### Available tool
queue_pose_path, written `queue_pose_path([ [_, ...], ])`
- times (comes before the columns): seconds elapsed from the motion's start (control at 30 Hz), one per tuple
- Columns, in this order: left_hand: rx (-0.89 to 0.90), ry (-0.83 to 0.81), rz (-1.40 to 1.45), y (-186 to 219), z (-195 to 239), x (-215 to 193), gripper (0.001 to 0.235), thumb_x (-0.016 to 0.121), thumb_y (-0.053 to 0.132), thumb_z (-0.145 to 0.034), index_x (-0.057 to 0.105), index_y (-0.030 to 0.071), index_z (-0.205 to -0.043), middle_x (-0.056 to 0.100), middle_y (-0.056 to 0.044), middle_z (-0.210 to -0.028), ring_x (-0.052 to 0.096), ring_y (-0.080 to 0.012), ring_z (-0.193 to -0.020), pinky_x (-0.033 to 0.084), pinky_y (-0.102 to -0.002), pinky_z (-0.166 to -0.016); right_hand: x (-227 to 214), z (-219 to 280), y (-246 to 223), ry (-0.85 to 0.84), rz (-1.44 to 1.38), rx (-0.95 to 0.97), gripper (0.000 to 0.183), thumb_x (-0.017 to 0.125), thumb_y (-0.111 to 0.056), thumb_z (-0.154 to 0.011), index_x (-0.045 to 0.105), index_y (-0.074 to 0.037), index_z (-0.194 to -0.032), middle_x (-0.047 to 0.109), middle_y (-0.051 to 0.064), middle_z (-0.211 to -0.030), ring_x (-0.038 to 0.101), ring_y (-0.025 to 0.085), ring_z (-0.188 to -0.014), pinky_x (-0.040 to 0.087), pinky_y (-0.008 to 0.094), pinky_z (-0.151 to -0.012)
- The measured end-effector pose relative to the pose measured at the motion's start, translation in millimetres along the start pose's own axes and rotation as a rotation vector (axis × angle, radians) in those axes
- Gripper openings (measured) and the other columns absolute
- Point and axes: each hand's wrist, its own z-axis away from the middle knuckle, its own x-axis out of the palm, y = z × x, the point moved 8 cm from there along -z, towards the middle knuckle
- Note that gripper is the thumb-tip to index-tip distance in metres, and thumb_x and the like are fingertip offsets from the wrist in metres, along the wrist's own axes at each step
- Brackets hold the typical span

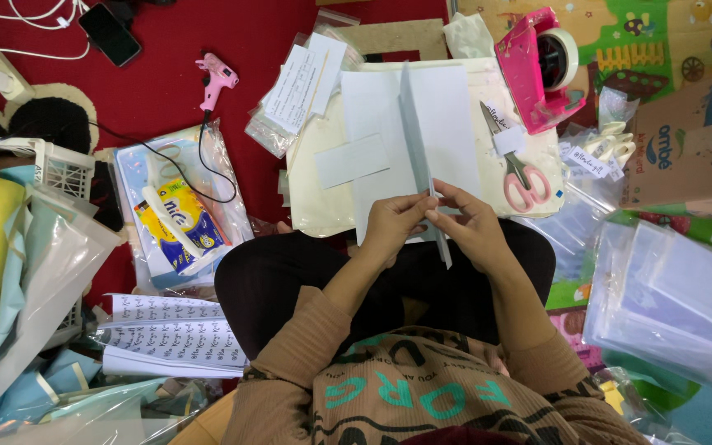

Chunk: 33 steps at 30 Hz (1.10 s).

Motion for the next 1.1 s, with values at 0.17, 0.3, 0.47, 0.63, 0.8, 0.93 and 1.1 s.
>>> queue_pose_path([
  [0.17,0.019,-0.010,-0.015,-1.2,-2.1,0.2,0.038,0.080,0.027,-0.091,0.072,0.005,-0.120,0.076,-0.014,-0.099,0.071,-0.0185,-0.094,0.061,-0.031,-0.079,1.9,-0.6,3.7,-0.001,-0.256,0.063,0.052,0.074,-0.008,-0.089,0.061,-0.002,-0.139,0.071,0.011,-0.119,0.064,0.014,-0.103,0.057,0.033,-0.091],
  [0.3,0.030,-0.007,-0.009,-45.3,-35.7,-13.9,0.022,0.070,0.022,-0.099,0.075,0.007,-0.115,0.074,-0.009,-0.091,0.070,-0.0148,-0.087,0.062,-0.030,-0.076,-12.9,-13.3,49.7,0.017,-0.417,0.092,0.049,0.058,0.000,-0.094,0.055,-0.003,-0.143,0.069,0.011,-0.118,0.067,0.016,-0.103,0.058,0.036,-0.091],
  [0.47,0.206,0.124,0.035,-27.4,-42.9,-48.0,0.016,0.058,0.016,-0.102,0.068,0.011,-0.112,0.067,-0.005,-0.089,0.064,-0.0158,-0.086,0.056,-0.030,-0.080,-57.9,-20.7,43.1,0.130,-0.373,0.010,0.049,0.055,0.002,-0.094,0.049,-0.009,-0.141,0.068,0.006,-0.103,0.070,0.018,-0.092,0.061,0.034,-0.082],
  [0.63,0.365,0.261,-0.416,55.5,0.9,-63.8,0.046,0.055,0.010,-0.102,0.044,0.001,-0.146,0.068,-0.032,-0.115,0.064,-0.0371,-0.115,0.052,-0.050,-0.100,-74.9,-43.8,70.0,0.155,-0.285,-0.023,0.061,0.054,0.006,-0.092,0.042,-0.003,-0.151,0.067,0.014,-0.113,0.068,0.025,-0.097,0.060,0.038,-0.084],
  [0.8,0.508,0.380,-1.216,50.8,-9.9,-40.0,0.079,0.068,0.007,-0.091,0.030,0.014,-0.160,0.042,-0.026,-0.152,0.052,-0.0442,-0.129,0.047,-0.054,-0.102,-62.5,-49.2,59.8,0.183,-0.027,-0.162,0.075,0.057,0.017,-0.088,0.032,0.000,-0.156,0.058,0.028,-0.134,0.062,0.035,-0.117,0.053,0.044,-0.100],
  [0.93,0.778,0.115,-1.071,10.2,-34.1,5.8,0.057,0.050,0.034,-0.101,0.038,0.017,-0.154,0.035,-0.011,-0.162,0.034,-0.0351,-0.150,0.027,-0.048,-0.122,-59.5,-44.2,42.1,0.256,0.305,-0.220,0.079,0.074,0.005,-0.086,0.036,-0.004,-0.155,0.035,0.028,-0.154,0.049,0.046,-0.130,0.046,0.051,-0.110],
  [1.1,0.490,-0.162,-1.674,-10.5,-38.6,26.6,0.088,0.042,0.075,-0.095,0.023,0.022,-0.163,0.016,-0.013,-0.170,0.007,-0.0358,-0.158,-0.001,-0.057,-0.126,-39.1,-43.1,11.8,0.348,0.720,-0.489,0.061,0.082,0.000,-0.082,0.061,-0.003,-0.139,0.038,0.025,-0.153,0.042,0.046,-0.138,0.038,0.050,-0.115],
])
